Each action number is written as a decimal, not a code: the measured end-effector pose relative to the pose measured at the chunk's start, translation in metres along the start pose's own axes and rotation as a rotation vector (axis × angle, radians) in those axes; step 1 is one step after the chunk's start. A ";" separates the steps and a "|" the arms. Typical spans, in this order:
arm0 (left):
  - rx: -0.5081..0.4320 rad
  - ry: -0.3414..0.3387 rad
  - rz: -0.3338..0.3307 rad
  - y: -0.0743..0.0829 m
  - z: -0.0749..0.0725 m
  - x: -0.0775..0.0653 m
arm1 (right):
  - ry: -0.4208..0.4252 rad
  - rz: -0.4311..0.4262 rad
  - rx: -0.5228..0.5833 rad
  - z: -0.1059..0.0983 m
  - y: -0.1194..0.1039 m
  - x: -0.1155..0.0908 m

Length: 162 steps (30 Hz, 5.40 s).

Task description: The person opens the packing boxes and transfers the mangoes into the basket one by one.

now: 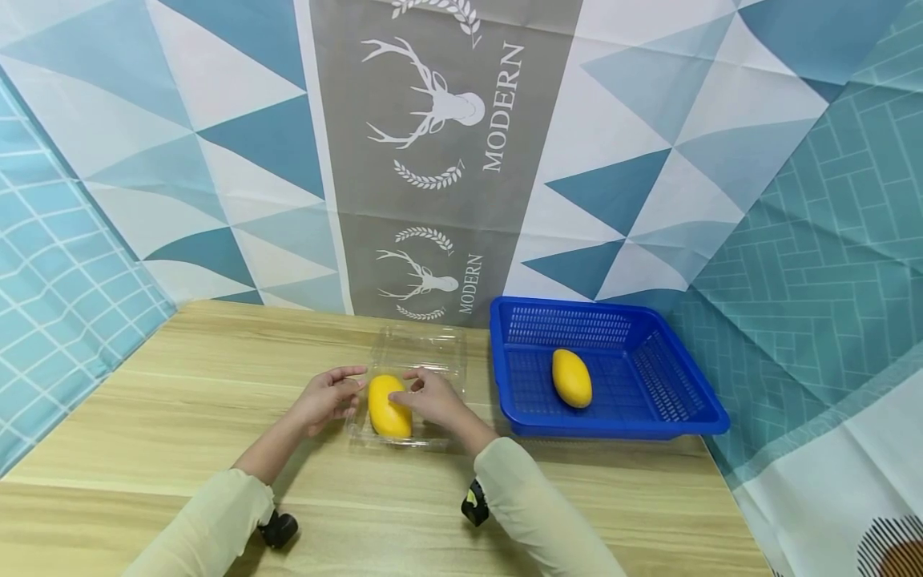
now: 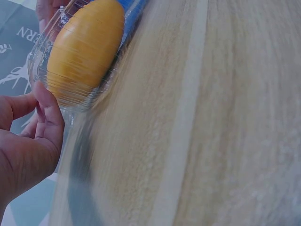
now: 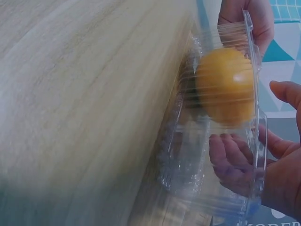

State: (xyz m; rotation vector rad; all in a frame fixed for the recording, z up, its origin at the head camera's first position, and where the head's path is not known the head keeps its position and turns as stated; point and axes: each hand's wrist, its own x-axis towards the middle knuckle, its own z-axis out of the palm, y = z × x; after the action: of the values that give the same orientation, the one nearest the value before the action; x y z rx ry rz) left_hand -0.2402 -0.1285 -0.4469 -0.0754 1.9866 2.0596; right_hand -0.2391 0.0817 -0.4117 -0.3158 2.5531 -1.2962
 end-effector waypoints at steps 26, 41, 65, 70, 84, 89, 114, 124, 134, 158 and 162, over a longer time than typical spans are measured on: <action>0.012 -0.013 0.014 0.000 -0.001 -0.001 | 0.023 0.066 0.040 0.017 0.002 0.009; 0.018 -0.022 0.010 0.000 0.000 0.001 | 0.005 0.093 0.097 0.022 -0.003 0.007; 0.003 -0.014 -0.008 0.002 0.001 0.000 | 0.102 0.040 -0.035 0.044 -0.009 0.004; -0.007 -0.022 -0.014 0.007 0.002 -0.004 | 0.110 0.032 -0.120 0.047 -0.009 0.004; 0.003 -0.029 -0.016 0.015 0.004 -0.011 | 0.116 0.049 -0.142 0.045 -0.012 0.003; -0.002 -0.010 -0.012 0.002 0.000 0.001 | 0.122 0.039 -0.145 0.042 -0.013 0.001; -0.005 -0.004 0.004 -0.002 0.001 0.000 | 0.206 -0.049 -0.144 0.010 -0.022 -0.013; 0.004 -0.010 0.010 0.001 0.001 -0.001 | 0.228 -0.031 -0.153 -0.003 -0.023 -0.014; 0.004 -0.011 0.009 0.000 0.001 0.000 | 0.246 -0.026 -0.189 -0.011 -0.023 -0.013; -0.007 -0.012 0.006 -0.001 0.002 0.001 | 0.277 -0.038 -0.214 -0.032 -0.025 -0.016; -0.009 -0.011 0.008 -0.001 0.002 0.001 | 0.279 -0.038 -0.210 -0.036 -0.027 -0.017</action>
State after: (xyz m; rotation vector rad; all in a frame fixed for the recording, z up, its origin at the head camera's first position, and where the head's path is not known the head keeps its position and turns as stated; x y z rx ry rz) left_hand -0.2409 -0.1263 -0.4482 -0.0581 1.9744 2.0697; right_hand -0.2333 0.0985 -0.3670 -0.2389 2.9404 -1.1562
